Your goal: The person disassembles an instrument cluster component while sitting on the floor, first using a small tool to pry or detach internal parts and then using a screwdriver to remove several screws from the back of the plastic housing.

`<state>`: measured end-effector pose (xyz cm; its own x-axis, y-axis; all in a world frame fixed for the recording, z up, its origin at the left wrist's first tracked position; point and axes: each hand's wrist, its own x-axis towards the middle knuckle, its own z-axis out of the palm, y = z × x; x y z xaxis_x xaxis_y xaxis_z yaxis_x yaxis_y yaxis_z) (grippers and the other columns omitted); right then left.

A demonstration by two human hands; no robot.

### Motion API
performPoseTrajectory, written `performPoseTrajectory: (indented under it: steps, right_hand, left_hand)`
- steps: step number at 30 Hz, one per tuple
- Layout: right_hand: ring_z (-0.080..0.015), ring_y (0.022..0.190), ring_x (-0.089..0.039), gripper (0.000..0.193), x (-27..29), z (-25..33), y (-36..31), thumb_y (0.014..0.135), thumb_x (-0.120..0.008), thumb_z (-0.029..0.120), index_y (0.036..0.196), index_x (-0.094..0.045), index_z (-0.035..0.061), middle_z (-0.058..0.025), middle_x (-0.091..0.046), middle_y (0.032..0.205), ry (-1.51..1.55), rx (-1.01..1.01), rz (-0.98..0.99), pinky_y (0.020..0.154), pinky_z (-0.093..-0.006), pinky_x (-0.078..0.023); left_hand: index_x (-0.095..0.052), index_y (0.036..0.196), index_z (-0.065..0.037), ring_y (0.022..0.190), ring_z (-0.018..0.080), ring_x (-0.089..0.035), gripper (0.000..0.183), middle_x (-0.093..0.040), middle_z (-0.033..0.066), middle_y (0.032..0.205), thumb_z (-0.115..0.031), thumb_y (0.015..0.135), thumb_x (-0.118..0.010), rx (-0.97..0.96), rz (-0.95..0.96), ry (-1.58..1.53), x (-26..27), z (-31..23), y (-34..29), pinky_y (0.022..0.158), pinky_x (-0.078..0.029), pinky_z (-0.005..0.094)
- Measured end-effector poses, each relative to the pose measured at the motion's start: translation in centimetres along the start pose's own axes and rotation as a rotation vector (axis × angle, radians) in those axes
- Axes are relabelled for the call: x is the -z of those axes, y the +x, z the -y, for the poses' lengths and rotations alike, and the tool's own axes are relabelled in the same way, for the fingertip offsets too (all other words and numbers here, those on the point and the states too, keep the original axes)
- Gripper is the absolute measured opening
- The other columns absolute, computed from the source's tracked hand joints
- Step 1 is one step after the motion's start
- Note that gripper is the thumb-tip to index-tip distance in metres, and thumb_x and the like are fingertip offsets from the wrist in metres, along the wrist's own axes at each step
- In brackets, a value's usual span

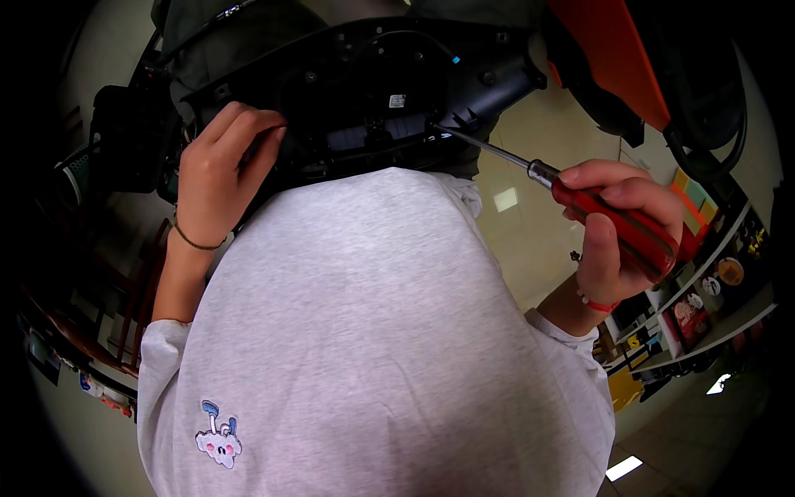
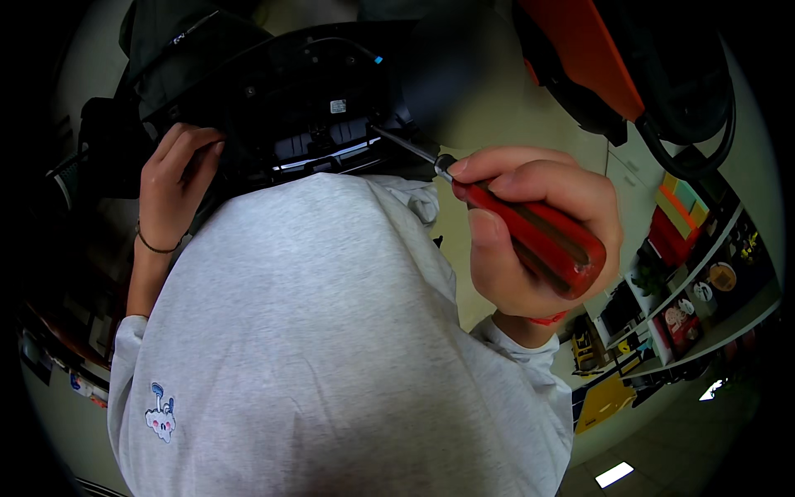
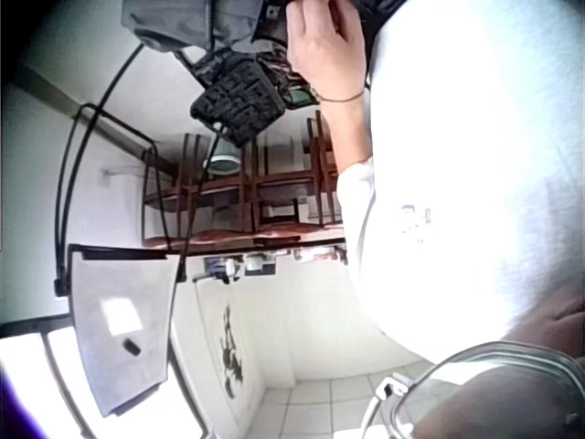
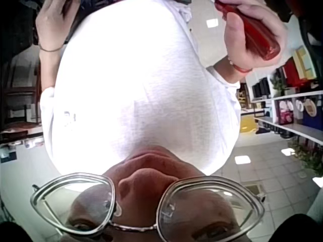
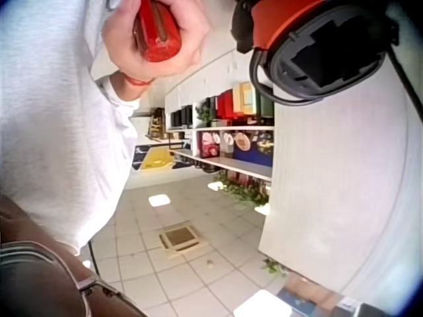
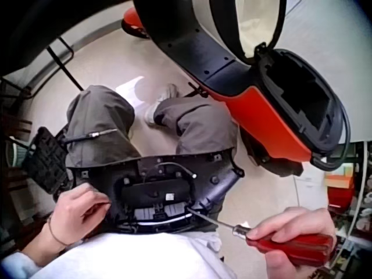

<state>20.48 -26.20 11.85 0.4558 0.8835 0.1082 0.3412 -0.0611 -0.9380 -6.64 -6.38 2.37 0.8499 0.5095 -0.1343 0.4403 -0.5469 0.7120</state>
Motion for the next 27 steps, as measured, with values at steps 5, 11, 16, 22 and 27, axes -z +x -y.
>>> performPoseTrajectory:
  steps: [5, 11, 16, 22, 27]
  right_hand:
    - [-0.0187, 0.068, -0.065, 0.027, -0.3, 0.0, 0.1, 0.089, -0.069, 0.012, 0.103, -0.05, -0.0014, -0.0253, -0.068, 0.092, -0.037, 0.0, 0.032, 0.06, -0.0256, -0.055]
    - [-0.0208, 0.072, -0.068, 0.026, -0.6, 0.0, 0.3, 0.084, -0.071, 0.006, 0.1, -0.051, -0.0024, -0.0217, -0.069, 0.086, 0.013, -0.028, -0.021, 0.067, -0.0288, -0.058]
    - [-0.0199, 0.072, -0.068, 0.024, -0.3, -0.3, 0.7, 0.083, -0.07, 0.004, 0.099, -0.052, -0.0025, -0.0213, -0.069, 0.086, 0.052, -0.031, 0.02, 0.066, -0.0278, -0.057]
    - [-0.0224, 0.078, -0.064, 0.027, 0.8, 0.2, 1.0, 0.086, -0.067, 0.009, 0.105, -0.051, -0.0006, -0.0257, -0.066, 0.097, 0.018, -0.019, 0.228, 0.073, -0.0306, -0.054]
    - [-0.0198, 0.078, -0.06, 0.033, 1.3, 0.9, 1.7, 0.083, -0.073, 0.023, 0.101, -0.057, 0.0001, -0.0222, -0.063, 0.105, -0.172, 0.008, 0.327, 0.073, -0.0292, -0.05]
  left_hand:
    - [-0.068, 0.099, -0.001, 0.069, 0.013, -0.058, 0.009, -0.061, 0.006, 0.088, -0.001, 0.09, -0.066, 0.144, 0.208, -0.205, -1.1, -1.8, 0.9, 0.061, -0.045, 0.0246]
    - [-0.066, 0.106, -0.001, 0.083, 0.0198, -0.065, 0.013, -0.065, 0.0096, 0.097, -0.006, 0.094, -0.061, 0.011, 0.331, -0.351, -4.3, -2.5, 4.8, 0.074, -0.053, 0.0301]
    - [-0.065, 0.108, 0.0, 0.095, 0.0284, -0.067, 0.016, -0.067, 0.0139, 0.103, -0.001, 0.094, -0.056, -0.033, 0.462, -0.295, -6.7, -2.7, 6.4, 0.082, -0.054, 0.0351]
    - [-0.064, 0.108, 0.0, 0.096, 0.0298, -0.066, 0.017, -0.066, 0.0148, 0.103, -0.002, 0.092, -0.058, -0.067, 0.526, -0.282, -8.2, -3.0, 6.7, 0.085, -0.054, 0.0371]
    - [-0.066, 0.11, -0.002, 0.093, 0.0279, -0.066, 0.019, -0.065, 0.0123, 0.104, -0.001, 0.092, -0.058, -0.168, 0.43, -0.4, -8.0, -3.7, 7.7, 0.084, -0.054, 0.0361]
